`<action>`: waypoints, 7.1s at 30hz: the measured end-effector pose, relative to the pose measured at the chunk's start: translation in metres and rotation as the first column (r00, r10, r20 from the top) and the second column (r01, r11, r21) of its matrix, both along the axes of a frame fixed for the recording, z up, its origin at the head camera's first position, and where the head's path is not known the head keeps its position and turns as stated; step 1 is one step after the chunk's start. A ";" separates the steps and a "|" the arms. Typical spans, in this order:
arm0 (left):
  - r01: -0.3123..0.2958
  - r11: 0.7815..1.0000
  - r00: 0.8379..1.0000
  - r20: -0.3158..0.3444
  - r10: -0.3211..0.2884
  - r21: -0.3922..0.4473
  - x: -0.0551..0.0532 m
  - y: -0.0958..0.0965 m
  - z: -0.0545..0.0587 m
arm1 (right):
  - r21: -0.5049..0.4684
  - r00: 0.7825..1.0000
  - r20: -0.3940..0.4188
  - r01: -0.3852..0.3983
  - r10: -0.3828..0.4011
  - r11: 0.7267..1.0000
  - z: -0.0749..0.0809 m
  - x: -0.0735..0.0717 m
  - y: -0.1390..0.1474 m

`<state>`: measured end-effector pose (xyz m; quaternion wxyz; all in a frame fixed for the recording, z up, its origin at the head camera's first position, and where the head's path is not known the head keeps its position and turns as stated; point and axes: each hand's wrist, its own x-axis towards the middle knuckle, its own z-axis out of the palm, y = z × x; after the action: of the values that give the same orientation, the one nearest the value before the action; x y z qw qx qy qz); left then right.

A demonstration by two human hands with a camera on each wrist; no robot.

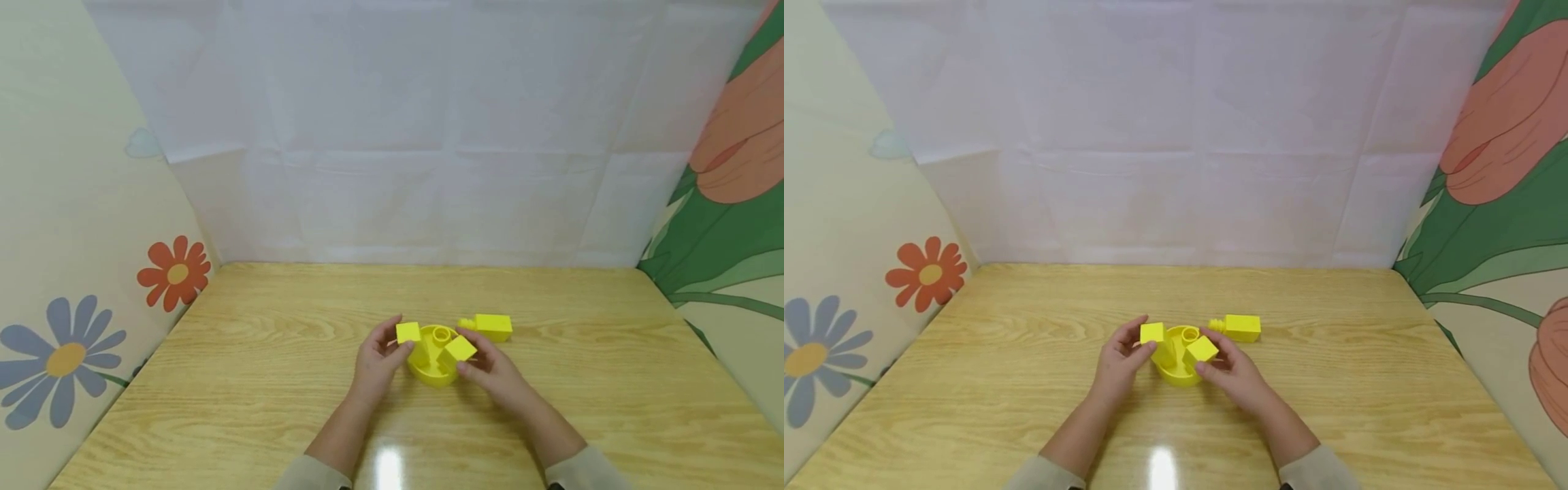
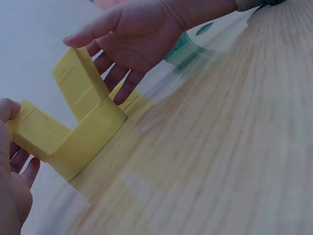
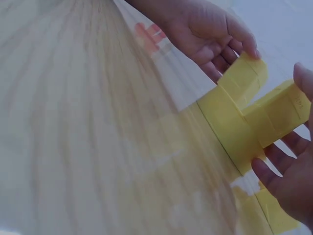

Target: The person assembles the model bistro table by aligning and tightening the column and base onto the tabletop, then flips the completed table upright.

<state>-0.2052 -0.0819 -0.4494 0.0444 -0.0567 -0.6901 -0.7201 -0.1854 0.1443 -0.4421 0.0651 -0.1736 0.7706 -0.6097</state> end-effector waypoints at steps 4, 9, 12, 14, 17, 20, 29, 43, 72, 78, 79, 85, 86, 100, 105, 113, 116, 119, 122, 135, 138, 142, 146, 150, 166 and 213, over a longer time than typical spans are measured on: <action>-0.081 0.996 0.997 0.004 0.081 0.033 -0.006 0.000 -0.001 | 0.004 1.000 0.030 0.002 -0.002 1.000 0.000 0.002 -0.009; -0.106 0.993 0.994 0.000 0.106 0.056 -0.012 -0.002 -0.003 | 0.015 0.999 0.041 -0.023 0.022 1.000 -0.001 0.003 -0.016; -0.083 0.996 0.996 -0.013 0.083 0.045 -0.013 -0.004 -0.004 | 0.021 1.000 0.019 -0.002 0.002 1.000 0.000 0.004 -0.015; -0.079 0.996 0.996 -0.031 0.080 0.042 -0.011 -0.005 -0.002 | 0.017 0.999 -0.006 0.035 -0.035 0.999 0.002 0.003 -0.012; -0.126 0.992 0.990 -0.063 0.127 0.021 -0.004 -0.004 0.001 | 0.006 0.989 -0.069 0.132 -0.131 0.991 0.005 0.000 -0.003; -0.202 0.979 0.966 -0.167 0.198 -0.008 0.005 -0.002 0.006 | 0.006 0.963 -0.115 0.245 -0.243 0.969 0.007 -0.006 0.010; -0.178 0.982 0.865 -0.486 0.124 -0.067 0.025 0.019 0.004 | 0.147 0.914 -0.202 0.383 -0.351 0.912 -0.002 -0.024 0.050; -0.033 0.986 0.995 -0.095 0.018 -0.166 0.027 0.047 -0.003 | 0.402 0.950 -0.080 0.308 -0.302 0.862 -0.018 -0.053 0.064; 0.046 0.987 0.994 -0.087 -0.060 -0.151 0.013 0.013 -0.002 | 0.240 0.926 -0.029 0.372 -0.376 0.897 -0.015 -0.047 0.053; -0.013 0.978 0.995 -0.098 -0.007 -0.208 0.014 0.019 -0.003 | 0.044 0.917 0.020 0.397 -0.398 0.917 0.000 -0.039 0.038; -0.015 0.978 0.995 -0.095 -0.005 -0.209 0.014 0.019 -0.003 | 0.024 0.915 0.022 0.402 -0.402 0.915 0.002 -0.038 0.035; 0.024 0.982 0.996 -0.085 -0.041 -0.186 0.015 0.017 -0.004 | 0.028 0.902 -0.023 0.431 -0.430 0.902 0.011 -0.033 0.029; 0.035 0.983 0.995 -0.083 -0.050 -0.179 0.015 0.016 -0.004 | 0.038 0.901 -0.037 0.433 -0.431 0.901 0.012 -0.032 0.028; 0.115 0.990 0.992 -0.049 -0.119 -0.080 0.015 0.013 -0.003 | 0.056 0.919 -0.204 0.355 -0.338 0.933 0.021 -0.026 0.014; 0.132 0.990 0.989 -0.055 -0.135 -0.045 0.015 0.012 -0.001 | 0.078 0.929 -0.226 0.317 -0.293 0.945 0.023 -0.023 0.007; 0.143 0.989 0.990 -0.015 -0.143 -0.050 0.013 0.010 -0.001 | 0.105 0.946 -0.188 0.288 -0.265 0.952 0.024 -0.019 -0.002; 0.140 0.989 0.990 -0.011 -0.141 -0.045 0.012 0.009 -0.002 | 0.112 0.948 -0.178 0.285 -0.263 0.952 0.022 -0.019 -0.004; 0.141 0.989 0.990 -0.015 -0.142 -0.039 0.012 0.009 -0.003 | 0.118 0.950 -0.164 0.288 -0.267 0.950 0.020 -0.019 -0.005; 0.140 0.990 0.990 -0.017 -0.141 -0.031 0.011 0.008 -0.003 | 0.126 0.952 -0.154 0.286 -0.266 0.950 0.019 -0.020 -0.005; 0.139 0.990 0.990 -0.017 -0.139 -0.005 0.011 0.009 -0.004 | 0.148 0.957 -0.139 0.275 -0.255 0.950 0.015 -0.020 -0.008; 0.136 0.991 0.991 -0.013 -0.136 0.003 0.011 0.009 -0.003 | 0.166 0.958 -0.145 0.271 -0.249 0.948 0.014 -0.020 -0.008; 0.134 0.991 0.991 -0.010 -0.134 0.002 0.011 0.010 -0.002 | 0.191 0.954 -0.185 0.270 -0.236 0.944 0.012 -0.018 -0.006; 0.128 0.992 0.992 -0.012 -0.128 -0.003 0.012 0.010 -0.002 | 0.208 0.936 -0.293 0.261 -0.194 0.943 0.010 -0.016 -0.003; 0.124 0.992 0.992 -0.010 -0.124 0.001 0.012 0.009 -0.003 | 0.197 0.933 -0.324 0.229 -0.157 0.953 0.010 -0.015 0.000; 0.144 0.990 0.989 -0.024 -0.144 -0.006 0.013 0.009 -0.005 | 0.241 0.979 -0.127 0.189 -0.163 0.952 0.016 -0.024 -0.003; 0.127 0.991 0.992 -0.013 -0.128 -0.045 0.012 0.009 -0.002 | -0.031 0.989 0.018 0.148 -0.148 0.988 0.012 -0.015 0.024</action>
<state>-0.1934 -0.0728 -0.4516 0.0024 -0.1074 -0.7003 -0.7057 -0.2007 0.1686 -0.4301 0.0229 -0.1122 0.7710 -0.6264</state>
